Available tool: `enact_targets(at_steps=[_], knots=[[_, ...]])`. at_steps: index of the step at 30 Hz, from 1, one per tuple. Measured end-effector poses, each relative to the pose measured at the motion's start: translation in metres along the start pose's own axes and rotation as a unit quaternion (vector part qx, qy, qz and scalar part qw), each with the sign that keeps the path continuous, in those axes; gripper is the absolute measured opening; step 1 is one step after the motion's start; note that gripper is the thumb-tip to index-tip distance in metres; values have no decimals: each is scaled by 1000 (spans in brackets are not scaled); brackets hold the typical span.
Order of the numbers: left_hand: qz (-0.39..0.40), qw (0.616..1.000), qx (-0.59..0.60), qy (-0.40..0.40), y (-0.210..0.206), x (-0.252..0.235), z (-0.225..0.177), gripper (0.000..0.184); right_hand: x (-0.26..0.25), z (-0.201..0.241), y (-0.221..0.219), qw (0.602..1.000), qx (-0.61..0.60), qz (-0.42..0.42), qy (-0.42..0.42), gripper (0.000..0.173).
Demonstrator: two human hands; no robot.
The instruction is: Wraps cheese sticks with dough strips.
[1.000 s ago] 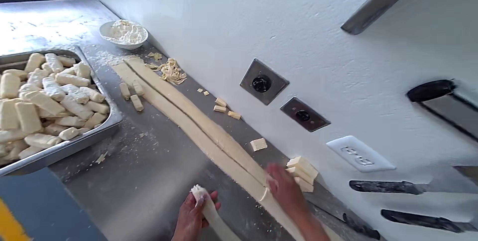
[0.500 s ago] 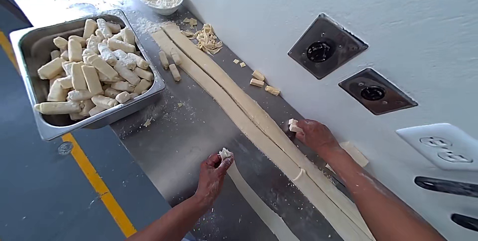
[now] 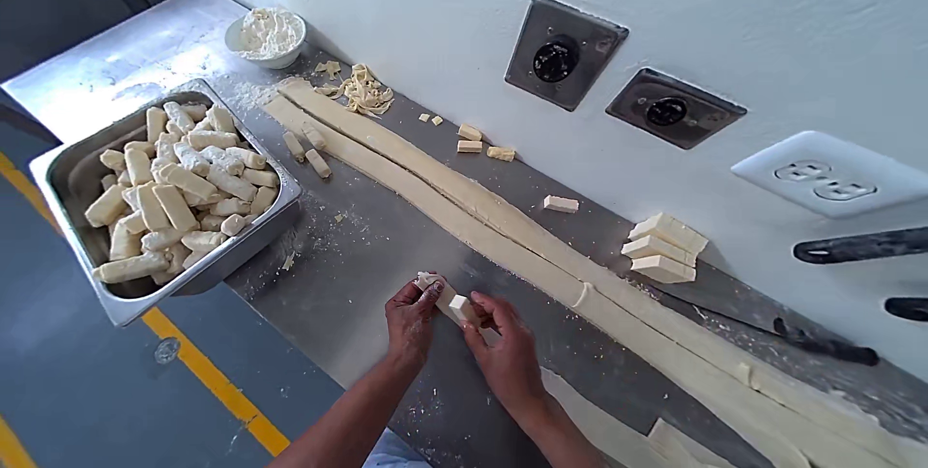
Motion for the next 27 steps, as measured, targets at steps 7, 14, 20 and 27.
enact_targets(at_steps=[7, 14, 20, 27], knots=[[-12, 999, -41, 15, 13, -13, -14, 16, -7, 6, -29, 994, 113, -7, 5, 48], [149, 965, -108, -184, 7, -7, -27, 12, -9, 3, -31, 996, 83, 23, -37, 67], [323, 762, -370, -422, -7, 29, 14, 23, 6, -26, -3, 995, 77, -8, -63, 78], [250, 779, -328, -473, -8, 19, -17, 13, -35, -15, -2, 947, -77, 284, -129, 63]])
Point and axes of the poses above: each hand's wrist, its own x-axis away from the middle knuckle, its own y-axis out of the back of the hand, z = x × y, the point moved 4 cm from there along -x, towards the middle knuckle, and after that the axes turned 13 degrees about -y, right-handed, at the moved point
